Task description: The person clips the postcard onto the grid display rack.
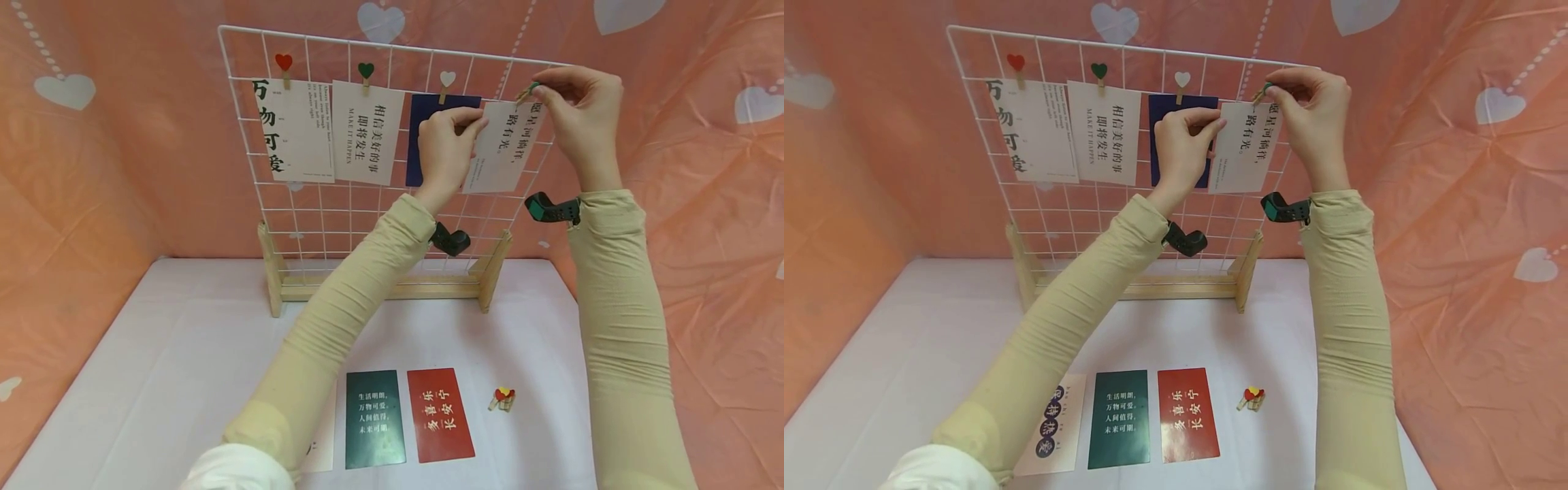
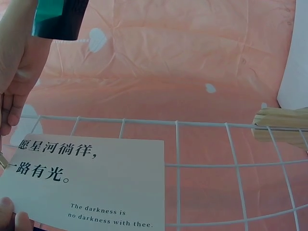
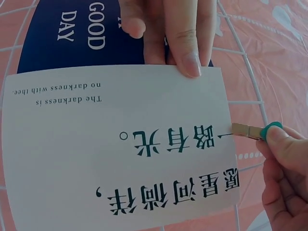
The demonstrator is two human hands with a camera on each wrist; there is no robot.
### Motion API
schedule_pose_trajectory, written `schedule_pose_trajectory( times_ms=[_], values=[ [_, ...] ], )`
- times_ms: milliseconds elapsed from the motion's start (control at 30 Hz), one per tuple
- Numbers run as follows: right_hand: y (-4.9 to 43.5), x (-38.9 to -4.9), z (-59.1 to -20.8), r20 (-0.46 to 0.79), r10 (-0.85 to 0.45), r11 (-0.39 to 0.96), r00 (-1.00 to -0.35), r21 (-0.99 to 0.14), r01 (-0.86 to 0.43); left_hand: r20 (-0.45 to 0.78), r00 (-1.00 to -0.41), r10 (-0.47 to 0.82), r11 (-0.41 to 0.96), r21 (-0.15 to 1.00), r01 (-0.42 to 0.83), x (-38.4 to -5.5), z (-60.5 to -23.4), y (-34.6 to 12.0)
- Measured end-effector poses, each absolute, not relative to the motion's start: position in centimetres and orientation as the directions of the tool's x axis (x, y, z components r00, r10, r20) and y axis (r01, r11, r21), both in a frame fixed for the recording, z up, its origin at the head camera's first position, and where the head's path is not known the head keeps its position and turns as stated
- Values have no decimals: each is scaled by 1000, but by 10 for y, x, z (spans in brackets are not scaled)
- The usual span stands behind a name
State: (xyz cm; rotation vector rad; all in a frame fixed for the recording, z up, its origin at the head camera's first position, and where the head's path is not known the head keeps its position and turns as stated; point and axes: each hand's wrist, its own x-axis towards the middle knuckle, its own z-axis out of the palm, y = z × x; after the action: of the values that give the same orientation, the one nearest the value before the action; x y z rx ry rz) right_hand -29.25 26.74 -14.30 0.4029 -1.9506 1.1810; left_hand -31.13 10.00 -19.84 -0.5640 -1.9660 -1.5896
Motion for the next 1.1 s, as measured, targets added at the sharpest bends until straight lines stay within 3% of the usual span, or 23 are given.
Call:
schedule_pose_trajectory(
  times_ms=[1100],
  values=[
    [263, -287, -131, 656, 45, 630, -753, -604, -488, 646, -763, 5, 223, 743, 631, -314, -197, 102]
  ],
)
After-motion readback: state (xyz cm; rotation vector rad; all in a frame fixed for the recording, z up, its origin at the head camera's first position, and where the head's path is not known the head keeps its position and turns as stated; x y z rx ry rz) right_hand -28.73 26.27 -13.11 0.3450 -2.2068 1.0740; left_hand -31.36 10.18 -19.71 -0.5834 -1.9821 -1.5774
